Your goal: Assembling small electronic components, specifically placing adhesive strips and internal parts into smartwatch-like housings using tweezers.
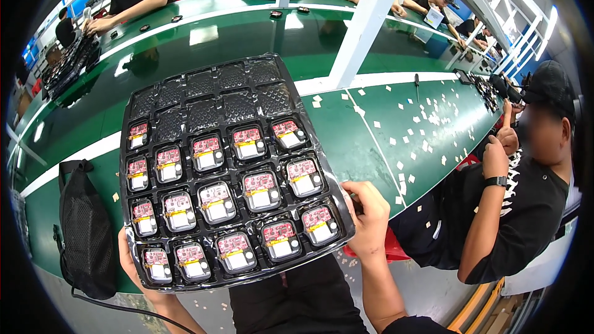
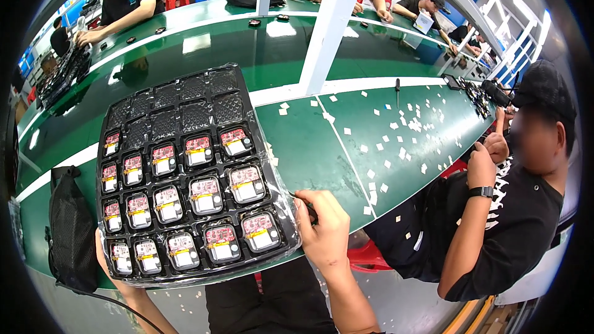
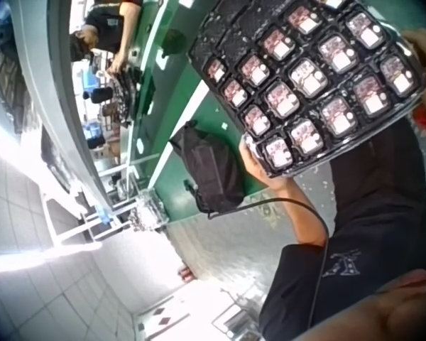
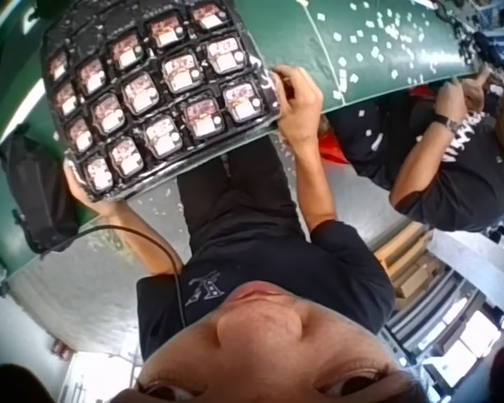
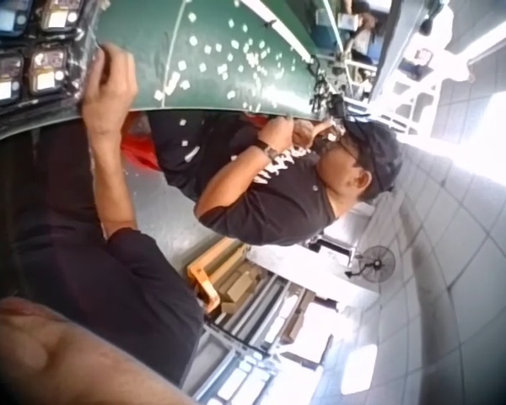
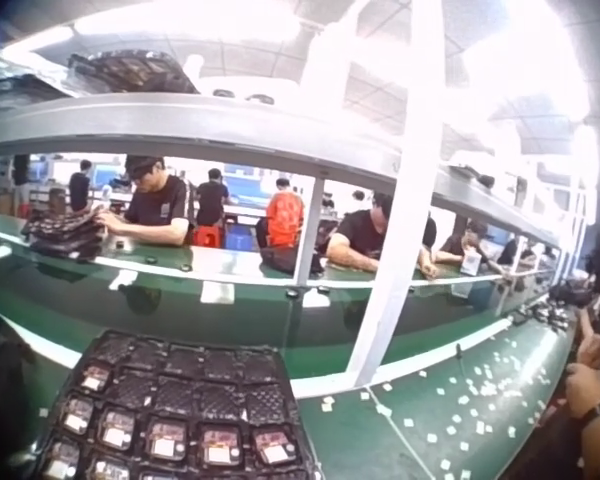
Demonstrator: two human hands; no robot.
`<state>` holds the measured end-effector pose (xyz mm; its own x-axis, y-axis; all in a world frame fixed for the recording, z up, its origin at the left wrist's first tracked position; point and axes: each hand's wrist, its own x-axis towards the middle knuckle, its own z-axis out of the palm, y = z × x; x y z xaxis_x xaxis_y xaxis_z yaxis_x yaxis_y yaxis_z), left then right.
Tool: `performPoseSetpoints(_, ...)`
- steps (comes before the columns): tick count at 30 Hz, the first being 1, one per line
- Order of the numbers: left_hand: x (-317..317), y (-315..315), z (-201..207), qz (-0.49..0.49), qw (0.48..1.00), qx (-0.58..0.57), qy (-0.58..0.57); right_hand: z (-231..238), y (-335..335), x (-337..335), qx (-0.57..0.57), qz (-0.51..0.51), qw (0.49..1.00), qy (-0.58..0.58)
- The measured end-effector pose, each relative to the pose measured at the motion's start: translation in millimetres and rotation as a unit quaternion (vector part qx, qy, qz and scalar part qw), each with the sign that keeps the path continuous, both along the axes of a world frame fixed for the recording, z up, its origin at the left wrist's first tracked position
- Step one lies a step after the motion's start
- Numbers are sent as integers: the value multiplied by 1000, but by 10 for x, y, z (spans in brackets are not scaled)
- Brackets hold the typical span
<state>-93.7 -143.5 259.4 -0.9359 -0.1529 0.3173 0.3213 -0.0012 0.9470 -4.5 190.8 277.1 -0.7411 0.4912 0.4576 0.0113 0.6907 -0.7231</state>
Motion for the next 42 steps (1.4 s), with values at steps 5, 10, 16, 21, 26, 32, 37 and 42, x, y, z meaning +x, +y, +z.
performPoseSetpoints(5,-5,-13,-8,3,1000,3,2,7,-17,-1,6,-13,1000,-1)
performPoseSetpoints(10,-11,-2,3,-8,1000,-2,5,-9,6,2,12,1,1000,5)
performPoseSetpoints(16,-4,3,-34,19,1000,8,6,1,1,3,19,-2,1000,9)
performPoseSetpoints(21,-5,23,8,12,1000,6,2,14,-21,-4,3,-6,1000,7)
performPoseSetpoints(26,-5,-6,-59,22,1000,-1,13,0,-9,8,5,-3,1000,7)
performPoseSetpoints(32,-30,-27,-41,15,999,-27,19,4,11,18,5,-14,1000,13)
performPoseSetpoints(37,-51,-70,-33,-11,992,126,-20,-7,43,42,36,-11,999,37)
performPoseSetpoints(42,196,-112,16,73,989,127,-30,23,-20,200,55,9,998,18)
